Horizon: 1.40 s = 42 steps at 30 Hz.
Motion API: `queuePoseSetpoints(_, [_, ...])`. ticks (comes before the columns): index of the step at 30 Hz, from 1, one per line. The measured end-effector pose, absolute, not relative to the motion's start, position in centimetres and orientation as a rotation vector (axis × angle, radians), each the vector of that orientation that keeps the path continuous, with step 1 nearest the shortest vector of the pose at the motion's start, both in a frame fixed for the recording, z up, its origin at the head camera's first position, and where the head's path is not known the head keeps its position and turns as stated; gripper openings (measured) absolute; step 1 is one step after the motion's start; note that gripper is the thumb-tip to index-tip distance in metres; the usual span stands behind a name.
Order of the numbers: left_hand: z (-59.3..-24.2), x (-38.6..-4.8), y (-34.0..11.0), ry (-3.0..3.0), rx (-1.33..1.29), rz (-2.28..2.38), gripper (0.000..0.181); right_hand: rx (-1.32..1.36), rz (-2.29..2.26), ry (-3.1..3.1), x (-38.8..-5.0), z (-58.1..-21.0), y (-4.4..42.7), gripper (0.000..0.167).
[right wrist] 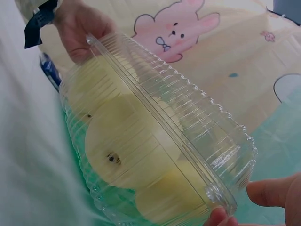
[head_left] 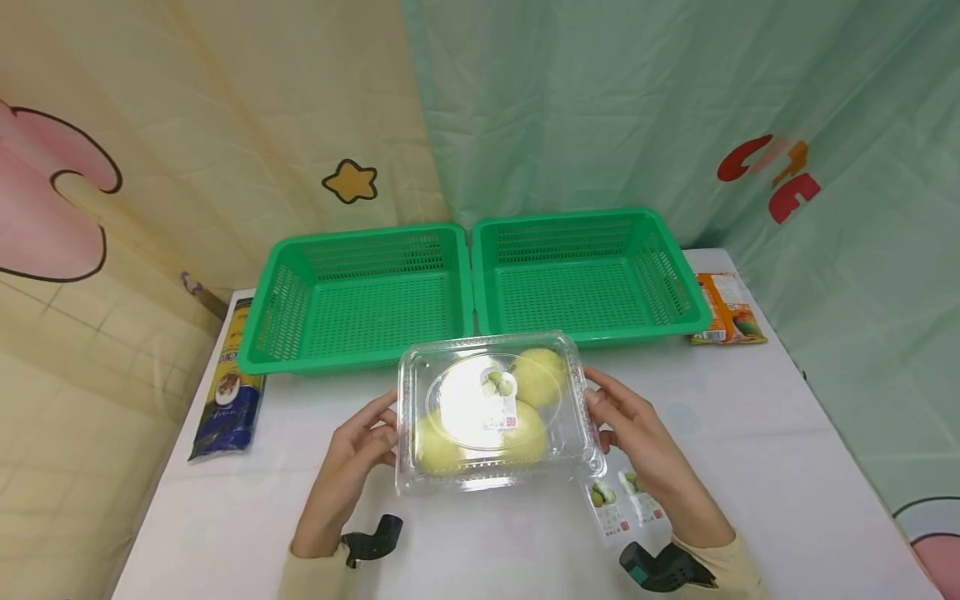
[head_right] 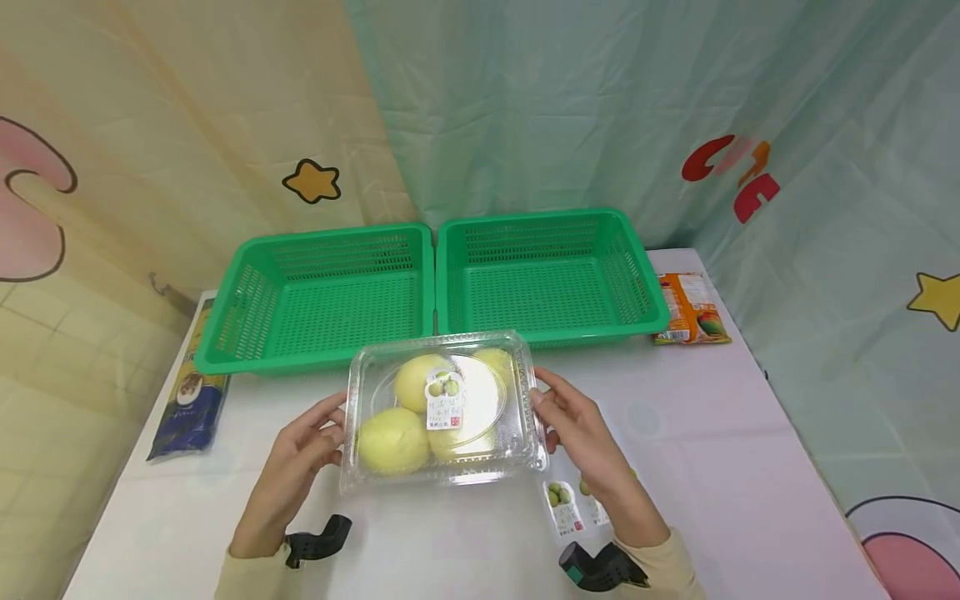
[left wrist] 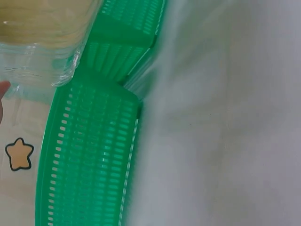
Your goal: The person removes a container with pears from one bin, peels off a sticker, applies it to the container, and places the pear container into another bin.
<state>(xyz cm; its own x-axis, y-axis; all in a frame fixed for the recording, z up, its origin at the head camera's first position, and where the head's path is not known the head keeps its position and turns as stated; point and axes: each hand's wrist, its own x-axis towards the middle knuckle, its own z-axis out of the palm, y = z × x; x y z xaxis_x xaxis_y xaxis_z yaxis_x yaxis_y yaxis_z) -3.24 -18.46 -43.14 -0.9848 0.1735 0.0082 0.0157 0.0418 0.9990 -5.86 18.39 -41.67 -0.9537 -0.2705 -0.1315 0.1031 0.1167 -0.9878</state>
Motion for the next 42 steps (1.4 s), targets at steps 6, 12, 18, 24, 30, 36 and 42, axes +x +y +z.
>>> queuePoseSetpoints(6, [-43.1,-4.0,-18.1,2.104,0.331,2.111,0.058,-0.133,-1.948,2.147,-6.1,-41.2,18.9,0.053])
queuePoseSetpoints(12, [-42.9,-4.6,-17.7,2.098,0.389,2.128,0.058,-0.135,-2.012,2.157,-6.4,-40.4,18.9,0.052])
queuePoseSetpoints(18, [-42.3,-5.2,-17.5,2.119,0.400,2.145,0.057,-0.123,-2.026,2.180,-7.1,-39.5,18.9,0.052])
queuePoseSetpoints(24, [-41.7,-5.5,-17.3,2.139,0.373,2.171,0.058,-0.094,-2.019,2.178,-7.7,-38.8,18.9,0.053])
queuePoseSetpoints(30, [-41.4,-6.0,-17.3,2.131,0.400,2.185,0.056,-0.094,-2.023,2.197,-8.1,-38.6,18.8,0.052])
queuePoseSetpoints(36, [-40.8,-6.9,-16.8,2.144,0.344,2.196,0.054,-0.063,-1.995,2.223,-9.0,-38.3,18.9,0.053])
queuePoseSetpoints(42, [-40.3,-7.8,-16.1,2.138,0.262,2.195,0.055,-0.027,-1.969,2.219,-9.8,-38.2,19.3,0.055])
